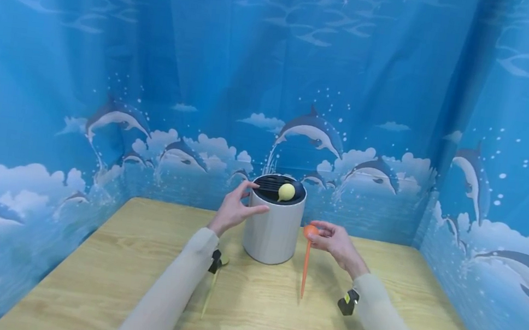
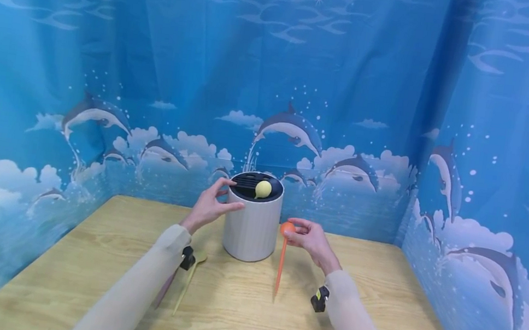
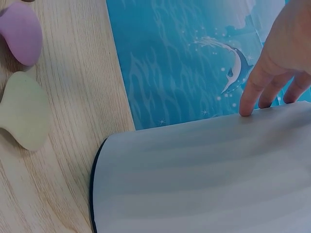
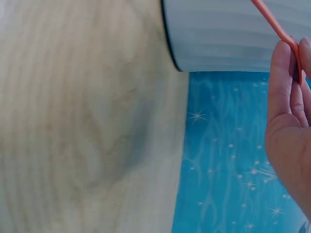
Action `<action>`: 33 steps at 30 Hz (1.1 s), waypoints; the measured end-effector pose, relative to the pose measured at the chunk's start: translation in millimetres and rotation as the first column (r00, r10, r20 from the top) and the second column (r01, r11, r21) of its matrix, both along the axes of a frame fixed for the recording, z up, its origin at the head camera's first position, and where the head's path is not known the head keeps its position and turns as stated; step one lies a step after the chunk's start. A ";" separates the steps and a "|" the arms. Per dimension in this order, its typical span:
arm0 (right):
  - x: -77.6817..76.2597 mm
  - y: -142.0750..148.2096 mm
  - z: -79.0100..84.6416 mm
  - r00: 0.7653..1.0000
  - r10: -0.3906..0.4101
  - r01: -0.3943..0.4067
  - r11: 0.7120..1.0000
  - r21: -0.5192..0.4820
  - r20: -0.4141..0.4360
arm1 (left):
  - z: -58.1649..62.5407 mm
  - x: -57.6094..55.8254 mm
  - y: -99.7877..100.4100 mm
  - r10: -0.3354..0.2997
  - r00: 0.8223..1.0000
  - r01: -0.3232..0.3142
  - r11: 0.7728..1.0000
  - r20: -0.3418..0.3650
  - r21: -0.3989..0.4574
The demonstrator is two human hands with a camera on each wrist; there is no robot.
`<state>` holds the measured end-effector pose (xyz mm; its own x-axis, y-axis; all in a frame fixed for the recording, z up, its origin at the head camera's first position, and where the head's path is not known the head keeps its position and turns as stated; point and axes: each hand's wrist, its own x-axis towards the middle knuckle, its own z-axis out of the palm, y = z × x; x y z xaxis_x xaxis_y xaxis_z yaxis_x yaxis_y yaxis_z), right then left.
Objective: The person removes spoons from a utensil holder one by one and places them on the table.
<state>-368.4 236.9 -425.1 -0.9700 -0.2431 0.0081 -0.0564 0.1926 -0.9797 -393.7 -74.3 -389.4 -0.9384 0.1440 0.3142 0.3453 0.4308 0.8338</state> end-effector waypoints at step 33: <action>14.4 7.0 -54.4 0.975 0.152 -0.162 0.985 0.050 0.164 | 0.6 0.6 -1.6 -0.022 1.000 0.022 1.000 0.008 0.002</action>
